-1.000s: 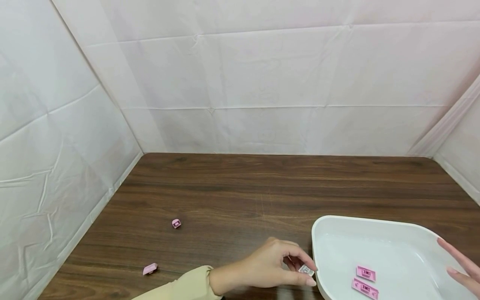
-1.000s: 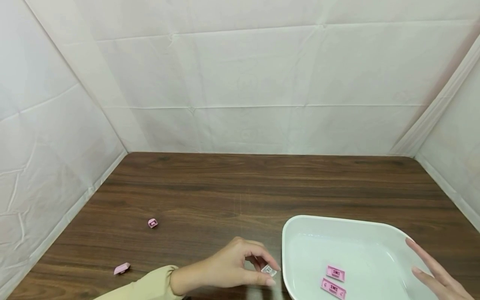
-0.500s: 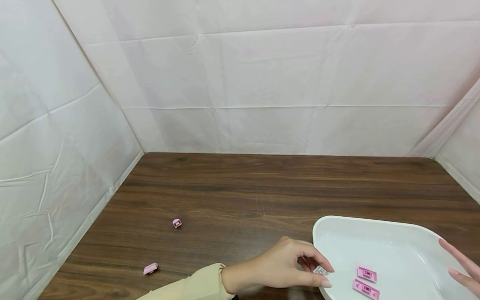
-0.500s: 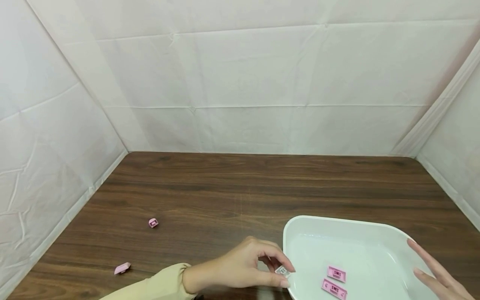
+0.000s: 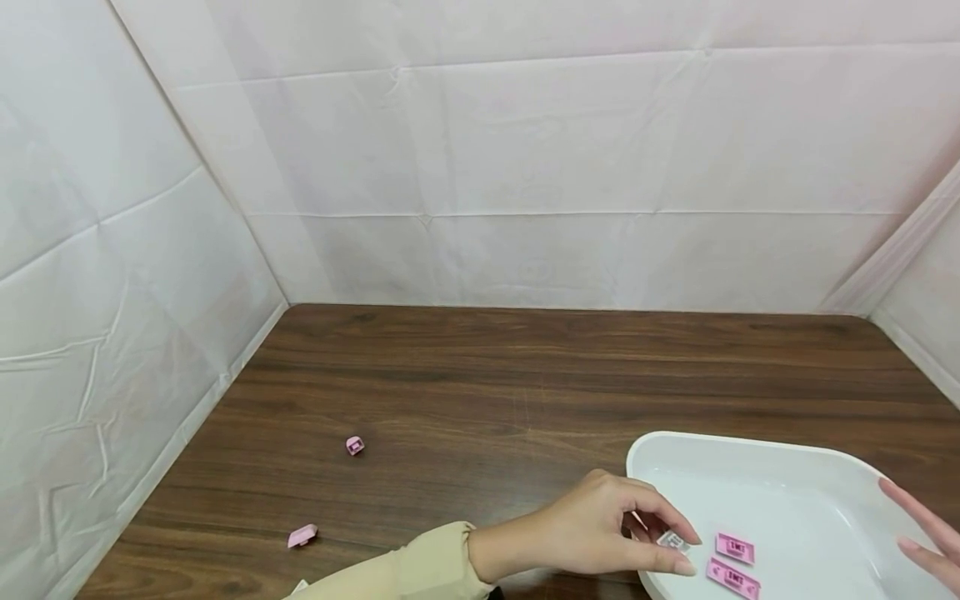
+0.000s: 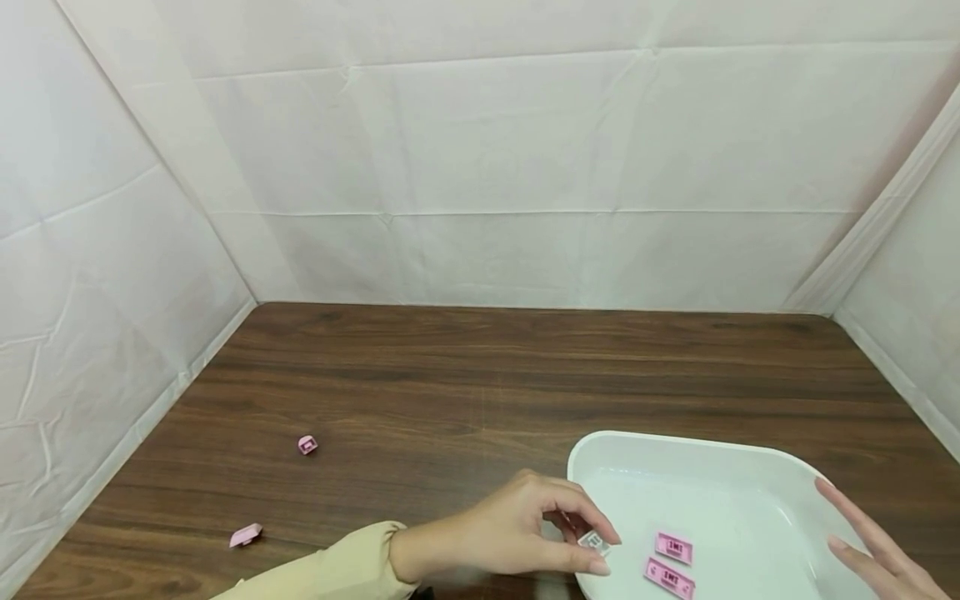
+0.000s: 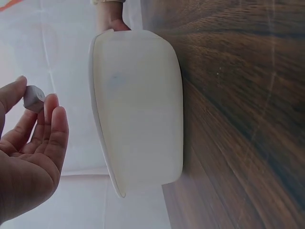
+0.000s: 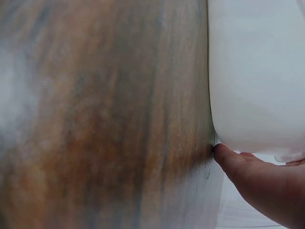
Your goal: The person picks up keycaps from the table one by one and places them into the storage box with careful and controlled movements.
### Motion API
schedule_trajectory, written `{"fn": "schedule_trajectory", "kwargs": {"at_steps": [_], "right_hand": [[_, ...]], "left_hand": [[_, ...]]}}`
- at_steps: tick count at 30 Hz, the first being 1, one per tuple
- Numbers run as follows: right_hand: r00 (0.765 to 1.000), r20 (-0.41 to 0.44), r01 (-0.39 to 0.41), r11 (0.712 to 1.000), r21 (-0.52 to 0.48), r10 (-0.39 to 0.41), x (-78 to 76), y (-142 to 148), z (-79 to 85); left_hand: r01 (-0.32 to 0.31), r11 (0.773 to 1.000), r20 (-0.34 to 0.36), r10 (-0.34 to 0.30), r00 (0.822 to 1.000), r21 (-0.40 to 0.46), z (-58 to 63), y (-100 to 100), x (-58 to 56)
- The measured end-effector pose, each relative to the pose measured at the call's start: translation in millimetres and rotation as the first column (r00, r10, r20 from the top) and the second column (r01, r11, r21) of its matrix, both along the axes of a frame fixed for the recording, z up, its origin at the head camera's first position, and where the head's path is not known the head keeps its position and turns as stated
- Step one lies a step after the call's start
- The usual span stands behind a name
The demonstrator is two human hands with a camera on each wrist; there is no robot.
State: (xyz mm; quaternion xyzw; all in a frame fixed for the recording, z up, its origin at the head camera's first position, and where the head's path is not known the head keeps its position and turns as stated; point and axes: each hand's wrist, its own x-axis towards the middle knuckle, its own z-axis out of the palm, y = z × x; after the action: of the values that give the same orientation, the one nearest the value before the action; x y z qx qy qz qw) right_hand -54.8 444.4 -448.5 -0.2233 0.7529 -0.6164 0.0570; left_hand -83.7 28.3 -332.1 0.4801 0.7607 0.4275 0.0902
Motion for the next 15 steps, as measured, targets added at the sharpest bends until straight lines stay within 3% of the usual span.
{"fn": "schedule_trajectory", "kwargs": {"at_steps": [6, 9, 12, 15], "right_hand": [[0.995, -0.096, -0.018, 0.997, -0.078, 0.010, -1.9, -1, -6.0], [0.996, -0.086, 0.014, 0.998, -0.055, -0.019, -0.7, -2, -4.7], [0.991, -0.088, 0.101, 0.994, 0.052, -0.096, 1.8, -5, -1.7], [0.993, -0.048, 0.110, 0.992, 0.057, -0.108, 3.8, -7, 1.0]], "left_hand": [[0.011, 1.000, -0.015, -0.011, 1.000, -0.001, 0.5, 5, -1.0], [0.018, 1.000, -0.014, -0.018, 1.000, 0.002, 1.1, 7, -1.3], [0.020, 1.000, -0.004, -0.020, 1.000, -0.002, 1.5, 9, -1.4], [0.026, 1.000, 0.004, -0.026, 1.000, -0.005, 1.6, 11, -1.6]]}}
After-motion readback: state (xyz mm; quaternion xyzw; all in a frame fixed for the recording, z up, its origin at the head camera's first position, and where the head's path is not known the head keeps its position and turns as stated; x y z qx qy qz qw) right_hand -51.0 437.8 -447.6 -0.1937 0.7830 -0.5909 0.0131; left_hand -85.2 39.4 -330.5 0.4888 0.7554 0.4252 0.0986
